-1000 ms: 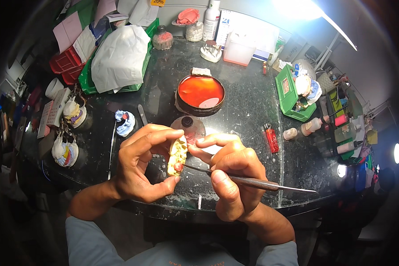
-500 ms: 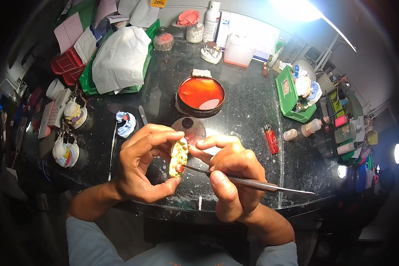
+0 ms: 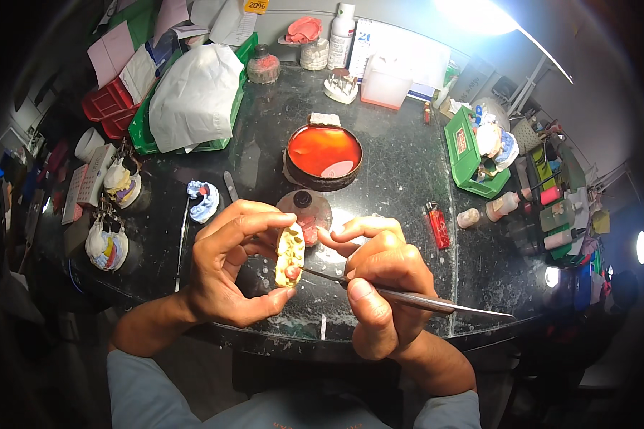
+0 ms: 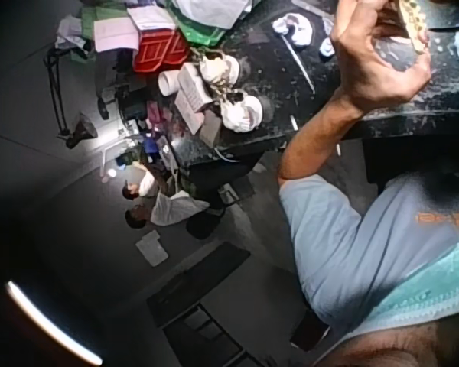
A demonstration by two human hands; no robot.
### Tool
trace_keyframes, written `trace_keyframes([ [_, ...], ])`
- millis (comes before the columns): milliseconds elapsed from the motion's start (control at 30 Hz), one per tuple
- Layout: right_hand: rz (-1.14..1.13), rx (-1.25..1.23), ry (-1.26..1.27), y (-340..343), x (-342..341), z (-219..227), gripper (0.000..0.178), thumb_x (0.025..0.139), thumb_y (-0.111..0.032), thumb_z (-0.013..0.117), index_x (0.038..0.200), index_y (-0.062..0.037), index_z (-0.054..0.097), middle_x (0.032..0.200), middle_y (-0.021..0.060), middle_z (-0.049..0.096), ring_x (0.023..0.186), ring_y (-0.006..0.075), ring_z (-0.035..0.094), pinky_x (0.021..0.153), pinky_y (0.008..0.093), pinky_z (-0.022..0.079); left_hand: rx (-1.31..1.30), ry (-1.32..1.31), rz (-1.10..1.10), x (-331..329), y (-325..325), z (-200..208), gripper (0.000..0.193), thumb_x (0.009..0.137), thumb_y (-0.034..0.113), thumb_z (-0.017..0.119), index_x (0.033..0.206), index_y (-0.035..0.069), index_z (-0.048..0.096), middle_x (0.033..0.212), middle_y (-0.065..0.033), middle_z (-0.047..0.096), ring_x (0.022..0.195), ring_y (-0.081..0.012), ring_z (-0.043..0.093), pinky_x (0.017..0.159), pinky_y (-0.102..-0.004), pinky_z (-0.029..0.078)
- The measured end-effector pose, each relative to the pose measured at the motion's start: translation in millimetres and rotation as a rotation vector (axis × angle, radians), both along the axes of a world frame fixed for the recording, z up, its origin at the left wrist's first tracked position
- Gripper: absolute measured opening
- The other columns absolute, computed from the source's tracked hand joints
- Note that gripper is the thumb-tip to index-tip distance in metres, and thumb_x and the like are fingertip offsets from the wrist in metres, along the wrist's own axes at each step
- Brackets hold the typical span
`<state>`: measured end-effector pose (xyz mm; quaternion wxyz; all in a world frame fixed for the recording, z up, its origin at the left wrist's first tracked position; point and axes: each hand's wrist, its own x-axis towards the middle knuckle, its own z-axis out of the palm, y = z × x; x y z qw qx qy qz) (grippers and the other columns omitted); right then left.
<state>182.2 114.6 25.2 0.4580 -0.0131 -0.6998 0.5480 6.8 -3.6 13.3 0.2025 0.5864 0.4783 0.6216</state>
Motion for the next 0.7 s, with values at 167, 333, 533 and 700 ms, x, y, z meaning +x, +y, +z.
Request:
trace_keyframes([
  [167,0.003,0.015,-0.008,1.0,-0.6,0.4,0.015,0.089,-0.015,0.053,0.091,-0.001,0.048,0.08,0.0123,0.048,0.108,0.0301,0.054,0.095,0.0606,0.058,-0.007,-0.001,-0.002,-0.1,0.1,-0.2,0.064,0.069,-0.004,0.078,0.131,-0.004,0.061,0.119,-0.014,0.058,0.1,-0.0182,0.07,0.084,-0.0288,0.063],
  [333,-0.004,0.05,-0.036,3.0,0.3,0.6,0.015,0.088,-0.014,0.053,0.09,-0.0006,0.048,0.079,0.0127,0.048,0.107,0.0308,0.054,0.094,0.0594,0.059,-0.001,-0.002,-0.004,-0.4,1.1,0.5,0.065,0.068,-0.004,0.078,0.131,-0.003,0.061,0.119,-0.0139,0.058,0.1,-0.0182,0.07,0.084,-0.0285,0.063],
  [533,-0.015,0.066,-0.039,4.6,1.4,-1.0,0.015,0.086,-0.014,0.053,0.089,-0.0002,0.048,0.079,0.013,0.049,0.106,0.0312,0.054,0.094,0.0591,0.059,0.0,-0.006,0.003,-0.4,1.2,-0.7,0.066,0.067,-0.004,0.078,0.131,-0.003,0.062,0.118,-0.0138,0.058,0.099,-0.0182,0.07,0.083,-0.0281,0.063],
  [700,-0.014,0.079,-0.028,5.2,2.1,-1.4,0.015,0.087,-0.015,0.053,0.09,-0.0009,0.048,0.08,0.013,0.049,0.105,0.031,0.054,0.094,0.0589,0.058,-0.01,-0.008,0.006,-0.5,0.2,-0.4,0.066,0.067,-0.005,0.079,0.13,-0.003,0.062,0.119,-0.0139,0.058,0.1,-0.0185,0.07,0.084,-0.0283,0.063],
])
